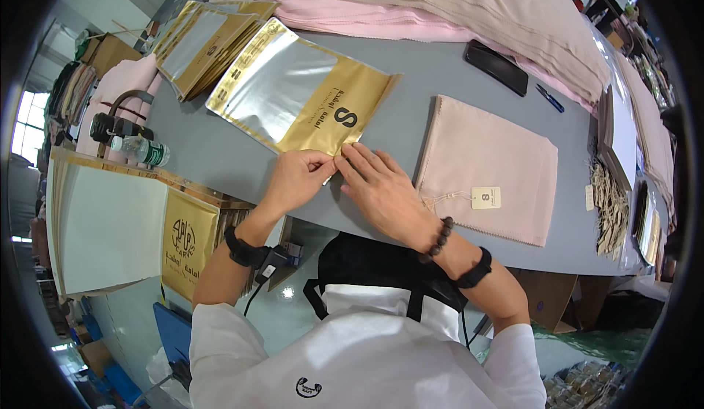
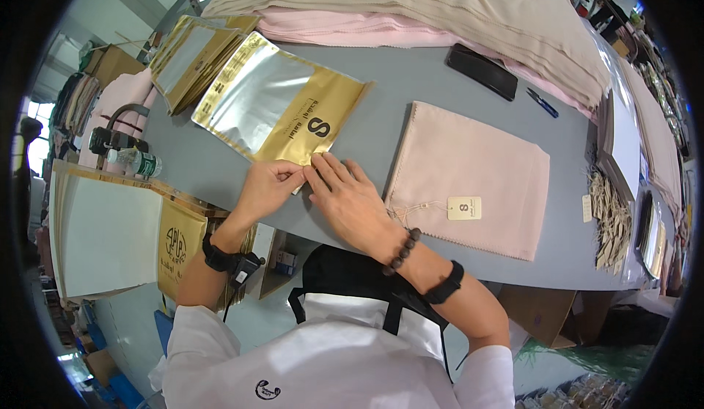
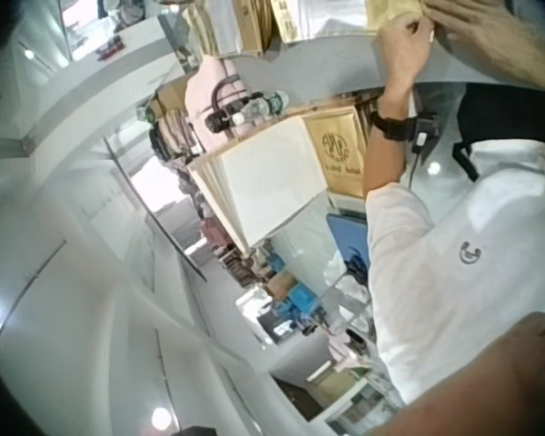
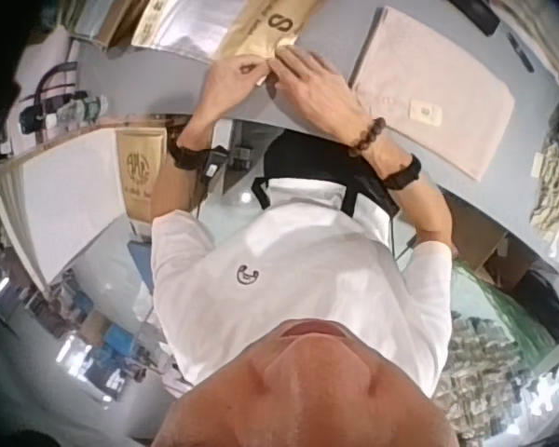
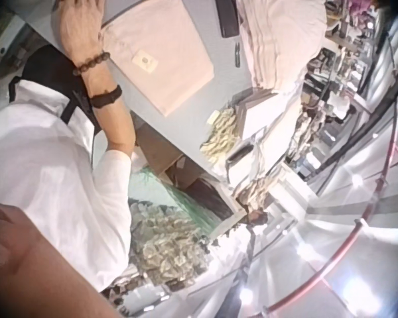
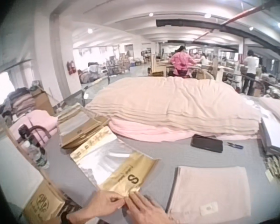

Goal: The person repeatedly folds light-colored garments on a table, inserts a white paper sheet, attaches a size tag, and places each folded item into a gold-branded poly mailer. The process is repeated multiple times with similar garments.

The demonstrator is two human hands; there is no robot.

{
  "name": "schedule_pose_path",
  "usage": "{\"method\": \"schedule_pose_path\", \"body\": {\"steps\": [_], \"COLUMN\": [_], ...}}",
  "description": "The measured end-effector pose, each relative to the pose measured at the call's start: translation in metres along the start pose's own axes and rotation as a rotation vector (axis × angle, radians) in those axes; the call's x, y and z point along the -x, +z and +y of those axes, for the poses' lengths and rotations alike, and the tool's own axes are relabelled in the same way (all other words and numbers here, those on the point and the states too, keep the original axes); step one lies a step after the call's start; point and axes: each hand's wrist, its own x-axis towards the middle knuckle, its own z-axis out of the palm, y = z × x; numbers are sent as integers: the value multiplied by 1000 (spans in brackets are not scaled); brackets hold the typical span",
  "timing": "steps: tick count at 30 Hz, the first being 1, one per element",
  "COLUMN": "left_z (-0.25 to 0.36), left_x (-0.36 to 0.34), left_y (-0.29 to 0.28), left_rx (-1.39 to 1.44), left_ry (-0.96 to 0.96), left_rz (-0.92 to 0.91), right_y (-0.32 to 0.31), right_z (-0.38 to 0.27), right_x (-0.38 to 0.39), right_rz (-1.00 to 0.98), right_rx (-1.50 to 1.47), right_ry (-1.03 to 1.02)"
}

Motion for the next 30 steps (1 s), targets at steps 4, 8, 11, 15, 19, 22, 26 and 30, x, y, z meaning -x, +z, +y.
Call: {"method": "schedule_pose_path", "body": {"steps": [4, 8, 11, 15, 19, 22, 26, 30], "left_z": [0, -6, -4, 10, 28, 42, 55, 58], "left_x": [7, 12, 20, 25, 14, -9, -36, -42], "left_y": [15, 24, 25, 24, 31, 40, 50, 66], "left_rx": [203, 239, -19, -255, -364, -364, -261, -219], "left_ry": [-6, -35, 194, 348, 407, 377, 251, 145], "left_rz": [77, 199, 231, 233, 183, 144, 106, 29], "right_y": [9, 1, -23, -83, -110, -107, -99, -85], "right_z": [10, 28, 59, 123, 169, 188, 185, 144], "right_x": [-4, -7, -11, 0, 13, 14, 15, 25], "right_rz": [33, -147, -102, -8, -134, -202, -230, -80], "right_rx": [137, 191, 291, -48, 101, 112, -46, -368], "right_ry": [-6, 64, 172, 261, 459, 532, 490, 441]}}
